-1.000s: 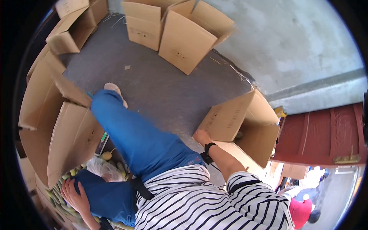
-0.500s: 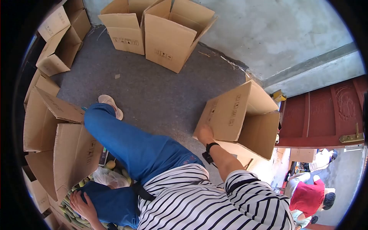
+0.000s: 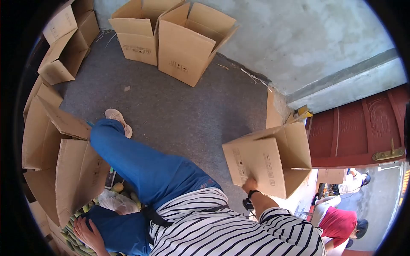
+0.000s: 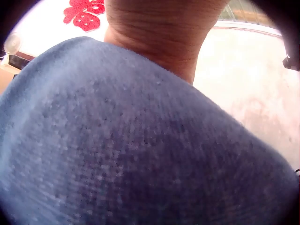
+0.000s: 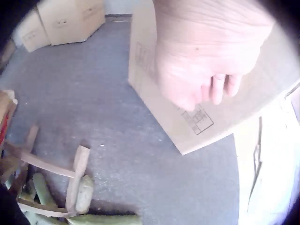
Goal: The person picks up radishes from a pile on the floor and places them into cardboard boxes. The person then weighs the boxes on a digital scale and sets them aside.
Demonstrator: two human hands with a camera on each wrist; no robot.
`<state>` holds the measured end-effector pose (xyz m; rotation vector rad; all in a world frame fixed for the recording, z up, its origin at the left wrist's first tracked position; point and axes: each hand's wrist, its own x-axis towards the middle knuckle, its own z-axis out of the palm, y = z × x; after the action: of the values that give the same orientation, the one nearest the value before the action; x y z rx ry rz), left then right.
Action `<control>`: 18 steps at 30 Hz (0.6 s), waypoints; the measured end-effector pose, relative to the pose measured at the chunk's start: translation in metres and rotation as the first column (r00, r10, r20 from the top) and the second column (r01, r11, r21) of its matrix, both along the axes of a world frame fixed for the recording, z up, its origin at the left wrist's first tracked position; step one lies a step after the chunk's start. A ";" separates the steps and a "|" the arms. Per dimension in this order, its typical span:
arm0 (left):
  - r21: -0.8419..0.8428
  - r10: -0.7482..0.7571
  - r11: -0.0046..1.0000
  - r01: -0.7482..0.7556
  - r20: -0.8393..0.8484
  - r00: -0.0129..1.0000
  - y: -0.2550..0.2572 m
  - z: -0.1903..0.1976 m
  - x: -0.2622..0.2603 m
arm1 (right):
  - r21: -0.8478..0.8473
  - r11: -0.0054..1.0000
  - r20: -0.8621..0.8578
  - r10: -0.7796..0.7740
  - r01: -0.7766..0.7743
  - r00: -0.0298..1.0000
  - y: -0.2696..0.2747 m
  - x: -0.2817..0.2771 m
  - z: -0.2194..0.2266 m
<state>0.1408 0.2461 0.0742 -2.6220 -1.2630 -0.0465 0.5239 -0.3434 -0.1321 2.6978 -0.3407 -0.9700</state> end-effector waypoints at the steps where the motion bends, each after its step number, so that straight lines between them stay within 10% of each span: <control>1: 0.005 -0.007 1.000 0.007 0.001 1.000 0.000 0.002 0.002 | -0.098 0.995 -0.048 -0.019 0.014 0.999 -0.024 -0.005 0.000; 4: -0.020 0.001 1.000 -0.002 -0.020 1.000 -0.003 0.011 0.010 | -0.212 0.961 0.108 -0.161 0.180 0.981 -0.091 -0.028 0.005; 8: -0.021 -0.007 1.000 0.007 -0.016 1.000 -0.004 0.009 0.011 | -0.111 0.975 -0.438 0.127 -0.194 0.890 -0.095 -0.002 0.006; 14: -0.025 -0.014 1.000 0.018 0.135 0.991 -0.008 0.005 0.008 | 0.426 0.786 -0.284 0.586 -0.448 0.759 0.109 0.053 -0.027; 18: -0.050 0.050 0.998 -0.041 0.211 0.976 -0.018 0.029 0.025 | 0.732 0.432 0.051 0.736 -0.526 0.675 0.239 0.074 0.016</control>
<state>0.1660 0.2282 0.1029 -2.6830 -1.4063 -0.3015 0.5982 -0.1041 -0.1165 2.7508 1.3285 -1.3550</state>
